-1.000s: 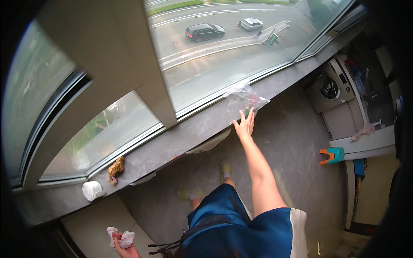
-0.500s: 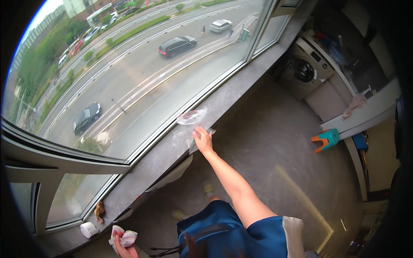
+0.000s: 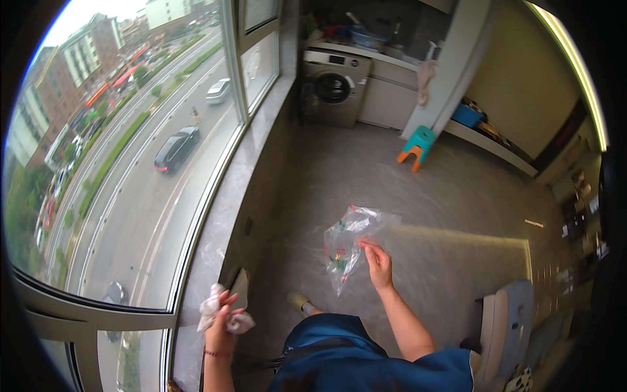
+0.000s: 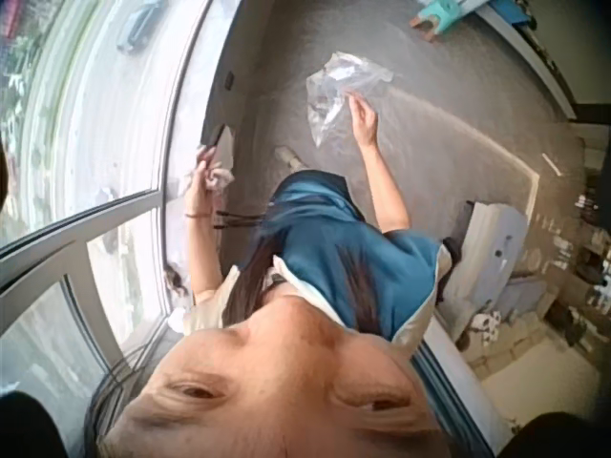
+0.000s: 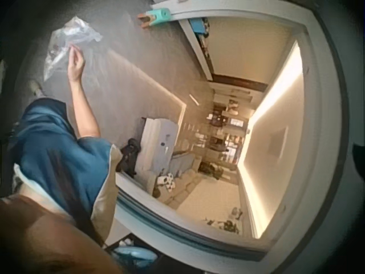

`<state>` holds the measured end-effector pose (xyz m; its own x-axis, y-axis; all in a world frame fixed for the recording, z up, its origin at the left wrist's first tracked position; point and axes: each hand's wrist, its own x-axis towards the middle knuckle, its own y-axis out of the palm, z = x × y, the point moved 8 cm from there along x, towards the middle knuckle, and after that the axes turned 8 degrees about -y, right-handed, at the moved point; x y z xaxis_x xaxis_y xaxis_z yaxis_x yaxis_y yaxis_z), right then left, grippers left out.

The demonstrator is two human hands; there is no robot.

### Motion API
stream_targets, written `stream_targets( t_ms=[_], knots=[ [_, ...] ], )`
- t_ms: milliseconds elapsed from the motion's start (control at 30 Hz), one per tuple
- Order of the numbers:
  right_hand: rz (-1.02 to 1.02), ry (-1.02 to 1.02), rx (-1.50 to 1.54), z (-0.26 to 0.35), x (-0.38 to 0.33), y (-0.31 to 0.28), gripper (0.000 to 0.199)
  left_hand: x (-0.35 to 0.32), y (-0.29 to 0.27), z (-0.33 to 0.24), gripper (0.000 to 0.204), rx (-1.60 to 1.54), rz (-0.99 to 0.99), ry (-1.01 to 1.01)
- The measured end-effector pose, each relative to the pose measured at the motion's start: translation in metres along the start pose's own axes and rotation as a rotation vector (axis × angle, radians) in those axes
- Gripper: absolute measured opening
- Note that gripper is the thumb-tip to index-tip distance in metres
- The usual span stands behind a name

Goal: The person tidies the living area by placing a toy truck and a book into a storage box, then moves to the balcony to collect trash and hang it on a clothesline. They later organize containers on a kitchen shelf and clear a dining table by moving cups and bowls.

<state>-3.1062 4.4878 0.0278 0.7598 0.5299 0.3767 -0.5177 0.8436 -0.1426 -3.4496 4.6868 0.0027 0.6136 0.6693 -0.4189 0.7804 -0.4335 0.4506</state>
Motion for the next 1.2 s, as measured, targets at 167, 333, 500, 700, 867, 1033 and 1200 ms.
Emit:
stream_targets(
  t_ms=[167,333,500,700,867,1033,1200],
  knots=[
    [0.155,-0.095,-0.005,0.071,-0.050,-0.028,0.021,0.023,0.146,0.057,0.049,0.179,0.429,-0.295],
    [0.326,-0.290,-0.068,0.089,-0.066,-0.036,0.028,0.021,0.254,0.129,0.027,0.248,0.593,-0.585],
    [0.414,-0.448,-0.535,0.078,-0.051,-0.101,0.033,0.046,0.351,0.153,0.024,0.413,0.700,-0.466],
    [0.100,-0.323,-0.526,0.042,-0.027,-0.297,0.024,0.139,0.433,0.181,0.019,0.155,0.563,-0.392],
    [-0.277,0.125,-0.587,-0.012,-0.045,-0.476,0.019,0.161,0.455,0.159,0.029,0.121,0.422,-0.028],
    [-0.303,0.360,-0.558,-0.079,-0.061,-0.546,0.020,0.204,0.424,0.208,0.023,-0.487,0.127,-0.464],
    [-0.195,0.369,-0.417,-0.111,0.037,-0.558,0.021,0.260,0.469,0.228,0.024,-0.579,0.089,-0.474]
  ],
)
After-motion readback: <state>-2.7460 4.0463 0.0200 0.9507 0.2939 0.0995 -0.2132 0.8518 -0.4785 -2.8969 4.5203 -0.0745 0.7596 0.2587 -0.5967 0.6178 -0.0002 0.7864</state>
